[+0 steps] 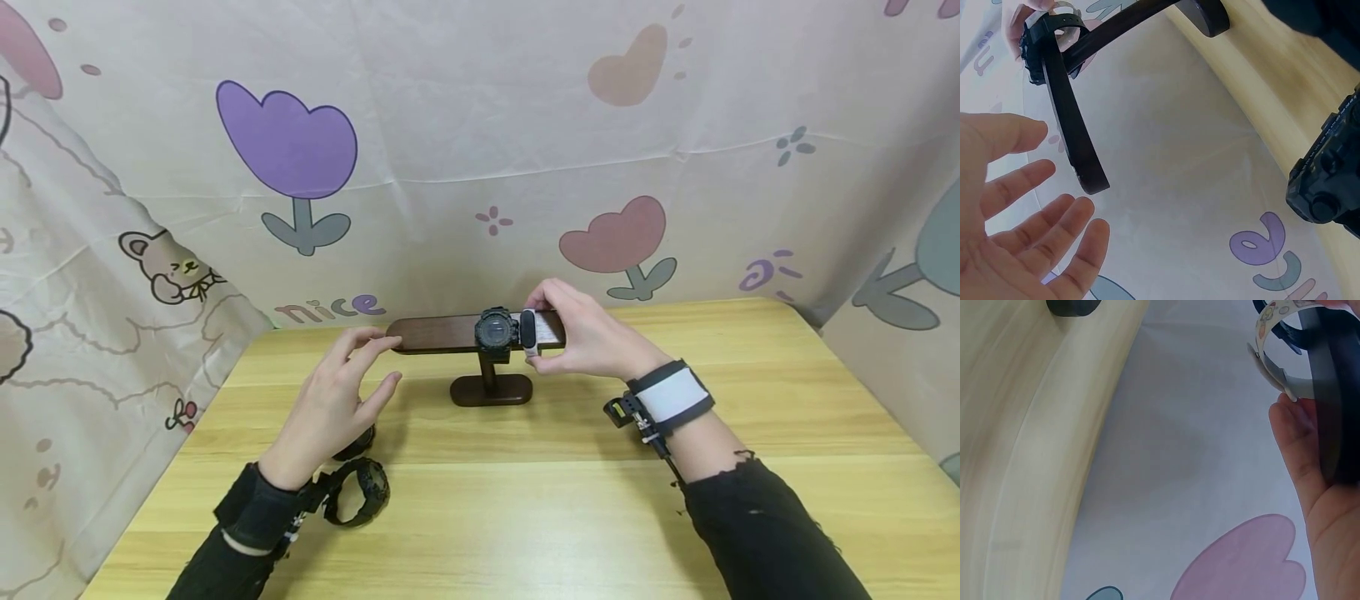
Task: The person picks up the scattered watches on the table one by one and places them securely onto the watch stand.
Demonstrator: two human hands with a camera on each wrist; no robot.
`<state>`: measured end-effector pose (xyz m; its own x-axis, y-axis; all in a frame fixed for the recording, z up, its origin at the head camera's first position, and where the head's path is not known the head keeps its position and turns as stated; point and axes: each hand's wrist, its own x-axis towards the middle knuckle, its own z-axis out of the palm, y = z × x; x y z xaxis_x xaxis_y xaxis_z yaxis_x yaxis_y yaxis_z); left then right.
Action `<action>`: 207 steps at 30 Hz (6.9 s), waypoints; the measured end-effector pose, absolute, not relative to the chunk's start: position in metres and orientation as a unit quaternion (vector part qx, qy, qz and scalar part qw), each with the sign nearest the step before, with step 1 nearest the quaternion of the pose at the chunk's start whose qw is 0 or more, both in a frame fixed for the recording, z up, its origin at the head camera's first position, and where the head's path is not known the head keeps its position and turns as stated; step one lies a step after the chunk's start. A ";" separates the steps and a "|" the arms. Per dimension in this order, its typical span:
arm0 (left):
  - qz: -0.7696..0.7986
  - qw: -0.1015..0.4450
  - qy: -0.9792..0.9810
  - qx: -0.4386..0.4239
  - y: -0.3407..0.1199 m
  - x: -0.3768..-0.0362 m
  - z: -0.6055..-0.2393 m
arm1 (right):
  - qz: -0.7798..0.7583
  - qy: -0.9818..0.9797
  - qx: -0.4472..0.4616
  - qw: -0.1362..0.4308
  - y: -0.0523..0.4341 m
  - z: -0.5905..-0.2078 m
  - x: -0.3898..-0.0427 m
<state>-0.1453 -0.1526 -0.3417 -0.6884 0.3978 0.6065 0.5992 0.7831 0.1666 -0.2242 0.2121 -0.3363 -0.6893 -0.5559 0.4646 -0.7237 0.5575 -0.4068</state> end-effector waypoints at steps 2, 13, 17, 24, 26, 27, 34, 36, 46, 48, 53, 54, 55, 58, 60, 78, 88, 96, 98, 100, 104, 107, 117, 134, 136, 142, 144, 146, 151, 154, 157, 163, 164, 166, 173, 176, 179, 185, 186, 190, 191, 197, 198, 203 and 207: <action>-0.179 0.281 -0.901 -0.277 -0.152 -0.145 -0.341 | 0.294 -0.871 0.368 0.142 0.212 -0.337 -0.225; -0.180 0.281 -0.900 -0.279 -0.152 -0.146 -0.342 | 0.290 -0.868 0.374 0.152 0.211 -0.340 -0.228; -0.177 0.282 -0.900 -0.280 -0.152 -0.147 -0.343 | 0.295 -0.867 0.373 0.149 0.211 -0.339 -0.228; -0.176 0.281 -0.900 -0.283 -0.152 -0.147 -0.344 | 0.294 -0.867 0.373 0.150 0.212 -0.339 -0.226; -0.174 0.279 -0.901 -0.283 -0.152 -0.147 -0.343 | 0.292 -0.868 0.372 0.150 0.213 -0.339 -0.225; -0.174 0.278 -0.901 -0.283 -0.152 -0.147 -0.344 | 0.291 -0.869 0.371 0.150 0.213 -0.339 -0.225; -0.171 0.275 -0.902 -0.285 -0.151 -0.146 -0.343 | 0.279 -0.871 0.375 0.154 0.214 -0.339 -0.225; -0.171 0.275 -0.902 -0.285 -0.151 -0.146 -0.343 | 0.277 -0.871 0.376 0.154 0.215 -0.339 -0.224; -0.172 0.270 -0.903 -0.286 -0.151 -0.146 -0.344 | 0.286 -0.877 0.362 0.137 0.215 -0.338 -0.220; -0.171 0.272 -0.903 -0.287 -0.151 -0.146 -0.344 | 0.287 -0.877 0.362 0.136 0.216 -0.339 -0.220; -0.168 0.277 -0.901 -0.290 -0.151 -0.145 -0.344 | 0.293 -0.878 0.355 0.128 0.221 -0.338 -0.218; -0.168 0.277 -0.900 -0.290 -0.151 -0.145 -0.343 | 0.293 -0.880 0.352 0.127 0.222 -0.338 -0.217; -0.169 0.276 -0.900 -0.291 -0.151 -0.145 -0.343 | 0.293 -0.881 0.348 0.126 0.223 -0.337 -0.216; -0.169 0.274 -0.901 -0.291 -0.150 -0.143 -0.342 | 0.288 -0.887 0.339 0.126 0.227 -0.337 -0.213; -0.169 0.273 -0.900 -0.293 -0.150 -0.143 -0.341 | 0.286 -0.890 0.332 0.125 0.230 -0.337 -0.211; -0.169 0.285 -0.882 -0.334 -0.140 -0.136 -0.339 | 0.285 -0.912 0.279 0.101 0.264 -0.343 -0.195; -0.161 0.280 -0.881 -0.347 -0.134 -0.132 -0.340 | 0.259 -0.923 0.268 0.099 0.289 -0.353 -0.185; -0.152 0.279 -0.875 -0.365 -0.127 -0.129 -0.343 | 0.255 -0.935 0.232 0.086 0.309 -0.365 -0.176; -0.151 0.277 -0.874 -0.371 -0.125 -0.128 -0.343 | 0.252 -0.937 0.227 0.085 0.313 -0.368 -0.173; -0.147 0.272 -0.873 -0.377 -0.123 -0.127 -0.344 | 0.246 -0.939 0.228 0.083 0.318 -0.370 -0.170; -0.134 0.261 -0.870 -0.396 -0.118 -0.125 -0.347 | 0.235 -0.942 0.227 0.080 0.328 -0.376 -0.165; -0.123 0.255 -0.867 -0.411 -0.114 -0.123 -0.350 | 0.229 -0.944 0.225 0.079 0.334 -0.380 -0.161; -0.109 0.232 -0.860 -0.442 -0.102 -0.114 -0.357 | 0.209 -0.949 0.220 0.082 0.342 -0.396 -0.158; -0.107 0.216 -0.860 -0.450 -0.098 -0.110 -0.359 | 0.200 -0.951 0.231 0.048 0.343 -0.407 -0.157; -0.106 0.213 -0.860 -0.450 -0.098 -0.110 -0.359 | 0.198 -0.950 0.234 0.050 0.343 -0.408 -0.157; -0.105 0.209 -0.862 -0.450 -0.097 -0.110 -0.361 | 0.193 -0.950 0.239 0.058 0.344 -0.409 -0.156; -0.104 0.206 -0.863 -0.450 -0.097 -0.110 -0.361 | 0.193 -0.950 0.238 0.057 0.345 -0.409 -0.156; -0.104 0.203 -0.864 -0.449 -0.097 -0.110 -0.361 | 0.194 -0.950 0.237 0.057 0.345 -0.409 -0.155; -0.105 0.198 -0.865 -0.448 -0.097 -0.110 -0.361 | 0.206 -0.949 0.233 0.049 0.342 -0.407 -0.151; -0.105 0.198 -0.865 -0.449 -0.098 -0.110 -0.361 | 0.205 -0.948 0.239 0.046 0.340 -0.406 -0.150; -0.106 0.202 -0.863 -0.451 -0.098 -0.110 -0.361 | 0.200 -0.947 0.246 0.044 0.338 -0.407 -0.149; -0.108 0.205 -0.860 -0.454 -0.098 -0.111 -0.361 | 0.195 -0.948 0.249 0.041 0.336 -0.409 -0.149; -0.108 0.204 -0.861 -0.454 -0.098 -0.111 -0.361 | 0.199 -0.947 0.248 0.039 0.336 -0.410 -0.149; -0.108 0.202 -0.861 -0.454 -0.098 -0.111 -0.362 | 0.208 -0.946 0.246 0.034 0.337 -0.410 -0.150; -0.107 0.198 -0.863 -0.453 -0.099 -0.112 -0.362 | 0.233 -0.940 0.247 0.029 0.340 -0.409 -0.151; -0.105 0.199 -0.862 -0.453 -0.099 -0.112 -0.362 | 0.230 -0.940 0.250 0.032 0.338 -0.409 -0.152; -0.103 0.200 -0.863 -0.453 -0.099 -0.112 -0.362 | 0.228 -0.940 0.251 0.033 0.335 -0.409 -0.152; -0.103 0.199 -0.863 -0.453 -0.099 -0.111 -0.361 | 0.239 -0.941 0.240 0.010 0.331 -0.408 -0.150; -0.104 0.199 -0.863 -0.454 -0.099 -0.111 -0.361 | 0.240 -0.941 0.240 0.007 0.331 -0.407 -0.150; -0.107 0.199 -0.862 -0.453 -0.099 -0.110 -0.361 | 0.246 -0.939 0.241 -0.004 0.329 -0.407 -0.151; -0.108 0.199 -0.862 -0.453 -0.099 -0.110 -0.361 | 0.250 -0.938 0.239 -0.006 0.329 -0.407 -0.152; -0.108 0.201 -0.862 -0.452 -0.099 -0.110 -0.362 | 0.277 -0.935 0.221 -0.034 0.327 -0.405 -0.152; -0.109 0.201 -0.862 -0.452 -0.099 -0.110 -0.362 | 0.278 -0.934 0.220 -0.039 0.327 -0.405 -0.152; -0.109 0.202 -0.862 -0.452 -0.099 -0.111 -0.363 | 0.284 -0.932 0.219 -0.052 0.327 -0.404 -0.153; -0.110 0.202 -0.862 -0.452 -0.100 -0.111 -0.363 | 0.293 -0.928 0.222 -0.057 0.326 -0.403 -0.153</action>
